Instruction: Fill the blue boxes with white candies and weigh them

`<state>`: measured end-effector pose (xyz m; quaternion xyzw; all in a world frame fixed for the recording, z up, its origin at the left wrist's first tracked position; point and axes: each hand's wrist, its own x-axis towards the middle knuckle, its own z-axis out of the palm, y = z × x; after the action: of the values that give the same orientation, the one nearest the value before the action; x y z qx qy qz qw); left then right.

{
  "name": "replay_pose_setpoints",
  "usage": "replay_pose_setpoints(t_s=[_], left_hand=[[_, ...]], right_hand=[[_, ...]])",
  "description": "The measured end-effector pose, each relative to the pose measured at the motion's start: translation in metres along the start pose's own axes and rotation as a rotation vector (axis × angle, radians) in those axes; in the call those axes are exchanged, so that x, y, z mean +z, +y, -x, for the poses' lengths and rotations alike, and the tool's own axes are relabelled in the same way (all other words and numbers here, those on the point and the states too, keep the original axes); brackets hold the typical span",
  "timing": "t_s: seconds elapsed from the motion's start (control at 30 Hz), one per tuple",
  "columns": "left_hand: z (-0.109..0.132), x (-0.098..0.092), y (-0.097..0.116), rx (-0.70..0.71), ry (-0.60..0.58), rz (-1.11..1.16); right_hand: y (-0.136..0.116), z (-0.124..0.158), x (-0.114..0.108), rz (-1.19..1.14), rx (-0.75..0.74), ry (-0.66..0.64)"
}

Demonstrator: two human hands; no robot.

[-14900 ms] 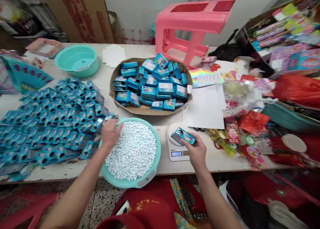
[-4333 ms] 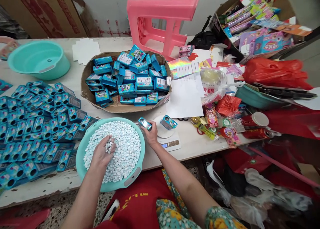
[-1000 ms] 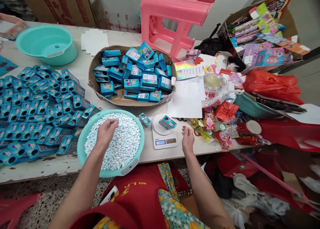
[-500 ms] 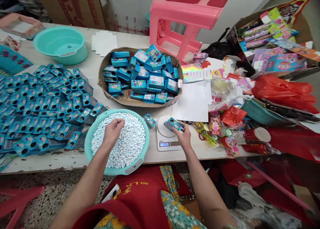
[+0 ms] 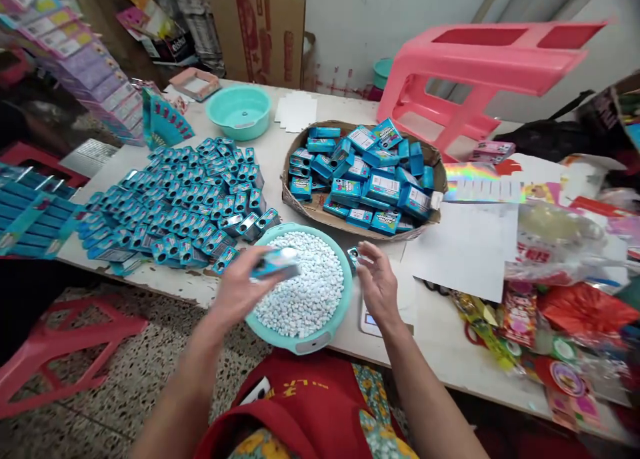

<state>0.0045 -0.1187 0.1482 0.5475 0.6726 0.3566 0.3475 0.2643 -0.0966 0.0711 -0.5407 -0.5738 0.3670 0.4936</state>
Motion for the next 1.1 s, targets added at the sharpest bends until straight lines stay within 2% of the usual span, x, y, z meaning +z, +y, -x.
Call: replay_pose_setpoints(t_s=[0.07, 0.1, 0.13, 0.17, 0.2, 0.27, 0.33, 0.4, 0.5, 0.57, 0.77, 0.9, 0.97, 1.1], left_hand=[[0.005, -0.044, -0.043, -0.249, 0.298, -0.289], [0.007, -0.063, -0.068, -0.392, 0.399, -0.435], [0.008, -0.08, -0.093, -0.537, 0.441, -0.57], [0.009, -0.092, -0.117, -0.656, 0.431, -0.672], [0.008, -0.099, -0.141, -0.718, 0.413, -0.716], [0.005, -0.097, -0.18, -0.8, 0.435, -0.681], [0.0, -0.079, -0.208, -0.8, 0.468, -0.565], [-0.007, -0.056, -0.223, -0.771, 0.509, -0.453], [-0.013, -0.028, -0.23, -0.67, 0.588, -0.383], [-0.013, -0.02, -0.226, -0.551, 0.638, -0.41], [-0.015, -0.018, -0.2, -0.315, 0.784, -0.547], [-0.035, -0.013, -0.175, -0.082, 0.771, -0.586], [-0.046, -0.009, -0.162, -0.019, 0.764, -0.558], [-0.06, 0.006, -0.135, 0.047, 0.744, -0.483]], right_hand=[[0.029, -0.002, -0.005, 0.137, 0.065, 0.176], [0.044, -0.001, -0.008, 0.21, 0.091, 0.214], [0.058, 0.0, -0.01, 0.271, 0.109, 0.214], [0.071, 0.001, -0.011, 0.319, 0.124, 0.184], [0.082, 0.002, -0.011, 0.355, 0.144, 0.148], [0.099, 0.003, -0.007, 0.384, 0.217, 0.111], [0.109, 0.001, -0.001, 0.361, 0.302, 0.117], [0.113, -0.003, 0.002, 0.318, 0.336, 0.114], [0.114, -0.006, -0.003, 0.273, 0.284, 0.081], [0.115, -0.005, -0.01, 0.266, 0.235, 0.071], [0.123, 0.002, -0.015, 0.314, 0.155, 0.044], [0.117, -0.001, -0.018, 0.295, 0.182, 0.108], [0.106, 0.0, -0.03, 0.281, 0.162, 0.14], [0.089, 0.014, -0.069, 0.305, 0.111, 0.181]])
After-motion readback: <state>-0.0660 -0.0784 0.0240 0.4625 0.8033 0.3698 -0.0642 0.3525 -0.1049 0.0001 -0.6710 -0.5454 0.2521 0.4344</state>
